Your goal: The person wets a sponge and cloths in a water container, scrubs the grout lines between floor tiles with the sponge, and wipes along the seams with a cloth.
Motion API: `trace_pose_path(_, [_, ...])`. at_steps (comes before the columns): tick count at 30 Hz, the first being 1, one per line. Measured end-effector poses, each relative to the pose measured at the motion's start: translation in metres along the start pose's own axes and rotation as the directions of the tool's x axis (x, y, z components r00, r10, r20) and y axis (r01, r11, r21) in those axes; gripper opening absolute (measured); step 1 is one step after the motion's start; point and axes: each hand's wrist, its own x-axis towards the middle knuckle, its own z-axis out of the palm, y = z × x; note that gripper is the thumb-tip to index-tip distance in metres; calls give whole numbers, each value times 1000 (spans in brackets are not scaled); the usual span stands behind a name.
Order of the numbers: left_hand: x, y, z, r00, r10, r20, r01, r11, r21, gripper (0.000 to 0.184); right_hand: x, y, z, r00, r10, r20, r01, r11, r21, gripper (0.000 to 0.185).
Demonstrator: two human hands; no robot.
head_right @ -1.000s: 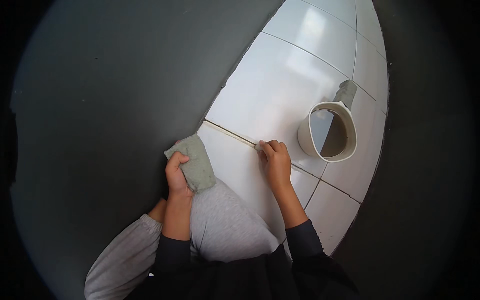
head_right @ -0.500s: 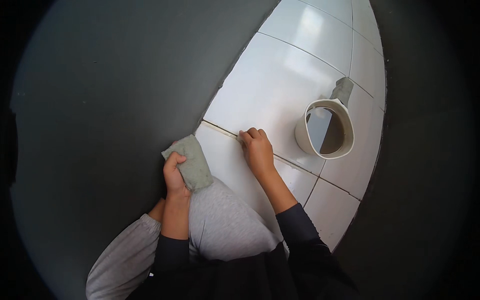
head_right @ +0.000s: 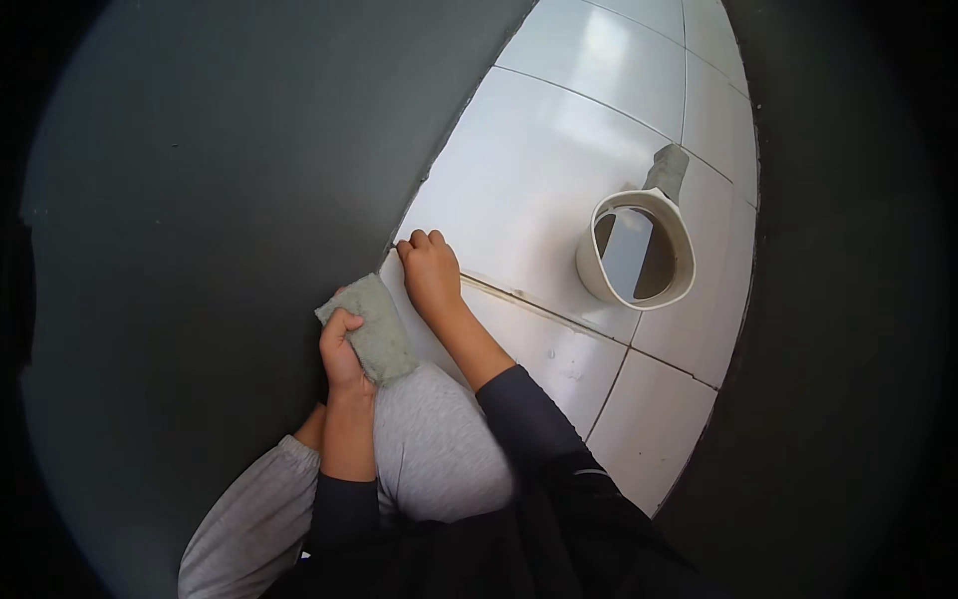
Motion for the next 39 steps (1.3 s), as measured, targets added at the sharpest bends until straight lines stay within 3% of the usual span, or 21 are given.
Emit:
trace_pose_path(5, [-3,3,2,999,1,-47,-1,1000,-2,24,-32,24,-40,994,69,80,-69,998,-4,21])
trace_pose_path(11, [-1,-2,2,1000,-4,-20,4,1000,-9,24,-117,76,-137,970,244,-9,-243,961,-133,24])
trace_pose_path(15, [1,-5,1,1000,-12,3,12,1000,3,25,-117,73,-137,964,262,-53,-267,952,-151,25])
trace_pose_path(21, [0,-3,2,999,-13,-29,12,1000,-8,30,-40,31,-47,995,102,-9,-101,994,43,20])
trace_pose_path(25, [1,-3,-3,1000,-13,3,13,1000,-10,32,1,2,-7,999,46,2,-46,997,66,20])
trace_pose_path(32, [-1,-1,-7,999,-5,-43,4,1000,-18,33,-52,35,-71,994,102,43,-101,995,-22,19])
trace_pose_path(35, [1,-3,-9,998,-35,57,37,999,-33,34,-91,59,-116,988,157,-12,-158,983,-89,21])
trace_pose_path(37, [-1,-2,2,998,-15,-62,13,1000,-28,28,-107,69,-130,975,223,-8,-223,972,-76,23])
trace_pose_path(39, [-2,-3,3,998,8,-69,-11,999,-40,25,-107,70,-125,976,212,-42,-214,975,-58,23])
